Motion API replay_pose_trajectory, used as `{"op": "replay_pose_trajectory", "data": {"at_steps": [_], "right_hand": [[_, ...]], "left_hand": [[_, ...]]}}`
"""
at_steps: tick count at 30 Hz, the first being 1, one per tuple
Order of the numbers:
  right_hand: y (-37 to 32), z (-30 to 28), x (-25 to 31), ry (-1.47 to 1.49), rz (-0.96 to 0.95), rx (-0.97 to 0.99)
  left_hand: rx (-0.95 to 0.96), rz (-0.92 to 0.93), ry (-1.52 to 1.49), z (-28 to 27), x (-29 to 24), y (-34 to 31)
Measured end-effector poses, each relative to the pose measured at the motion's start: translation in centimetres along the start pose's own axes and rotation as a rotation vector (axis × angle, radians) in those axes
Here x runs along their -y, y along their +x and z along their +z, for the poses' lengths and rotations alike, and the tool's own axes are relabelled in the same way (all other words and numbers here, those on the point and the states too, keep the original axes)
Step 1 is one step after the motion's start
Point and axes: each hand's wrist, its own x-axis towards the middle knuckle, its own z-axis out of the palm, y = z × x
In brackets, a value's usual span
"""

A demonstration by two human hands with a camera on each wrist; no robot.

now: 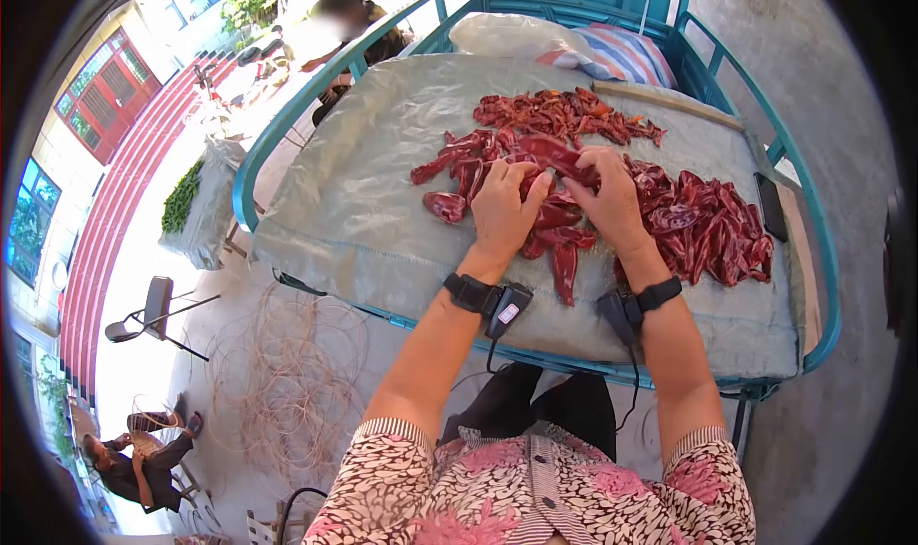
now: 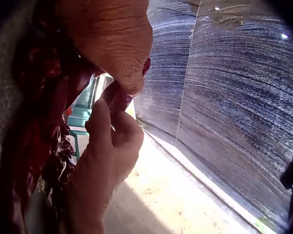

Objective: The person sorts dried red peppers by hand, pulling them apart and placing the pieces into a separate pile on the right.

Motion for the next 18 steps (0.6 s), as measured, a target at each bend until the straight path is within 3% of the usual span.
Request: {"op": "replay_pose_trajectory", "data": {"at_steps": [2,4,7,10,11,14,18], "right_hand": [[-0.4,0.3,-0.2,0.050,-0.029,0.074],[-0.4,0.3,0.3,0.055,-0.080,0.120],[-0.3,-0.6,1.8,0.063,0.008,0.233],[0.1,-1.1,0.8,-0.148,-0.069,0.052],[-0.2,-0.5,-0.6,-0.264,-0.007,0.002],[-1.1,0.1,-2.6,-0.599,0.160,0.036],[-1.6,0.2,-2.8,-0.736,0.228,0.180]], "left_hand": [[-0.087,0.140,0.103,0.6,1.2,0.0],[-0.083,0.075,-0.037,0.6,1.1,0.2],[-0.067,-0.067,-0.219,0.4,0.9,0.3],[-0.080,-0.244,-0.375,0.2,0.3,0.3],[-0.091,-0.306,-0.425,0.2,0.1,0.3],[-0.012,-0.278,-0.362,-0.2,-0.5,0.3],[-0.127,-0.285,-0.453,0.4,-0.1,0.5]]}}
